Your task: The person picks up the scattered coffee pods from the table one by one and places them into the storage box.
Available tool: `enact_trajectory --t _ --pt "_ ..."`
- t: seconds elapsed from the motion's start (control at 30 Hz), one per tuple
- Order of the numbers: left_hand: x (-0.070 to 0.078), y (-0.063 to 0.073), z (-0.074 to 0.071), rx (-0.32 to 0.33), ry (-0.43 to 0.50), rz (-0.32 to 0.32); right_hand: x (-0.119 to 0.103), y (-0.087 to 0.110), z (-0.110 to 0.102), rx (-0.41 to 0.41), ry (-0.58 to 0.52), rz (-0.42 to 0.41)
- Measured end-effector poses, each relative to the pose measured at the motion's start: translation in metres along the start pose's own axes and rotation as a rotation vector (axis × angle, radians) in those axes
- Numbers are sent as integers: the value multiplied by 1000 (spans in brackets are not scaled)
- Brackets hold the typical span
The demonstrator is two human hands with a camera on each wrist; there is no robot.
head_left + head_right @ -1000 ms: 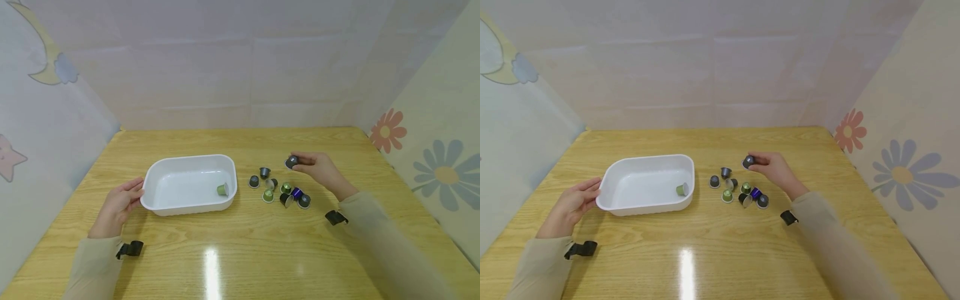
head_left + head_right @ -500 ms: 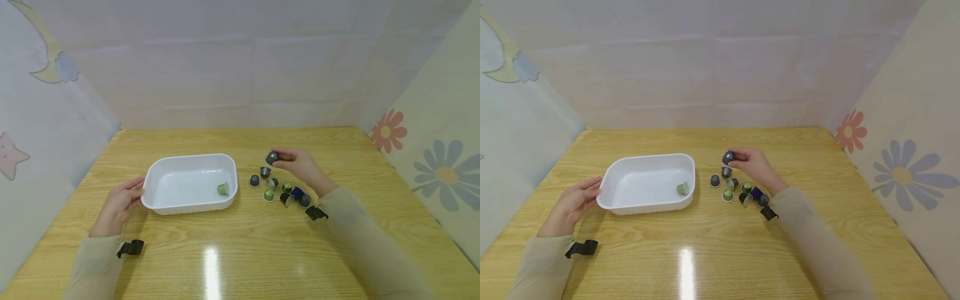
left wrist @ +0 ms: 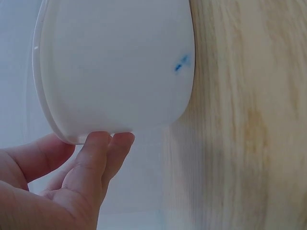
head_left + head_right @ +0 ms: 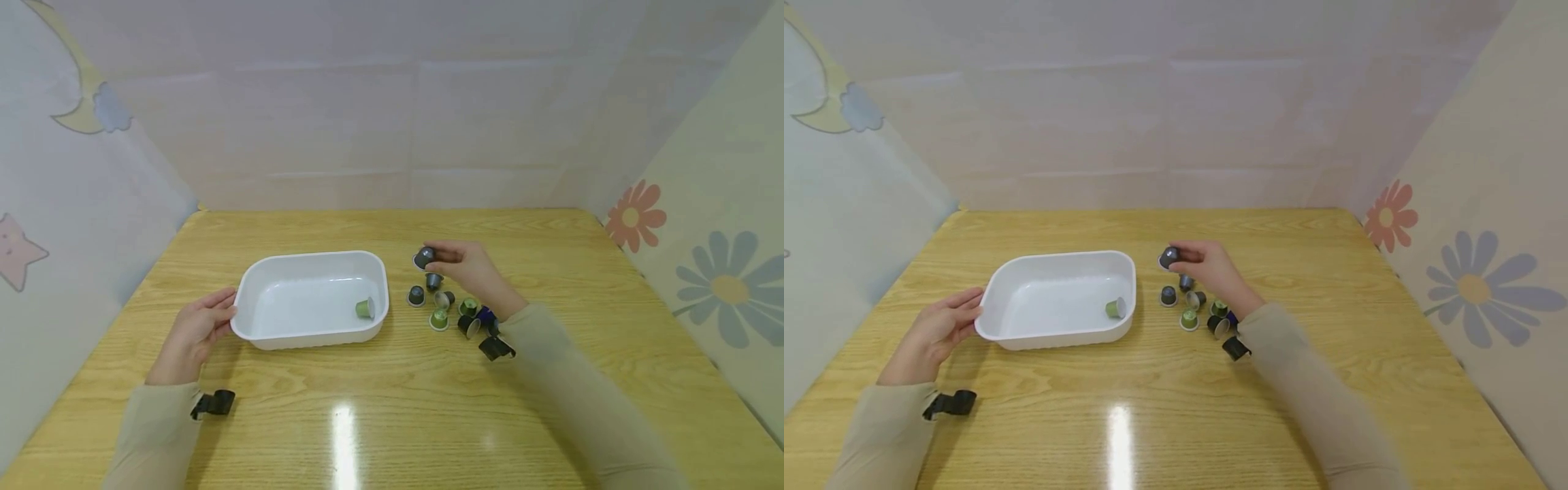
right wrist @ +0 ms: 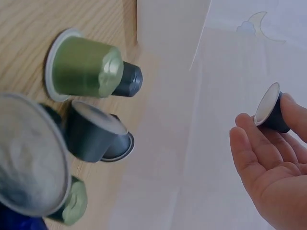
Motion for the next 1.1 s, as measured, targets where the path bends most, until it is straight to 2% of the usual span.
enact_trajectory --t 0.33,0.57,0.77,1.1 --pt "-3 -3 -2 34 27 -32 -9 -14 27 -24 -9 -48" --pt "-3 -3 -2 39 9 -27 -8 -24 43 -14 -52 -32" --pt "-2 -2 -3 43 31 -10 -11 -28 58 -35 -90 -53" --pt "-3 -1 -2 30 6 -27 -9 -39 73 -20 -120 -48"
Point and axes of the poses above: each hand's wrist, its own y-axis away from the middle knuckle, its own z-axis out of the palm, x = y × z, the point moved 10 cm from there along -y, towards the middle knuckle, and after that the axes turned 1 degree about -y, right-handed, at the moved point
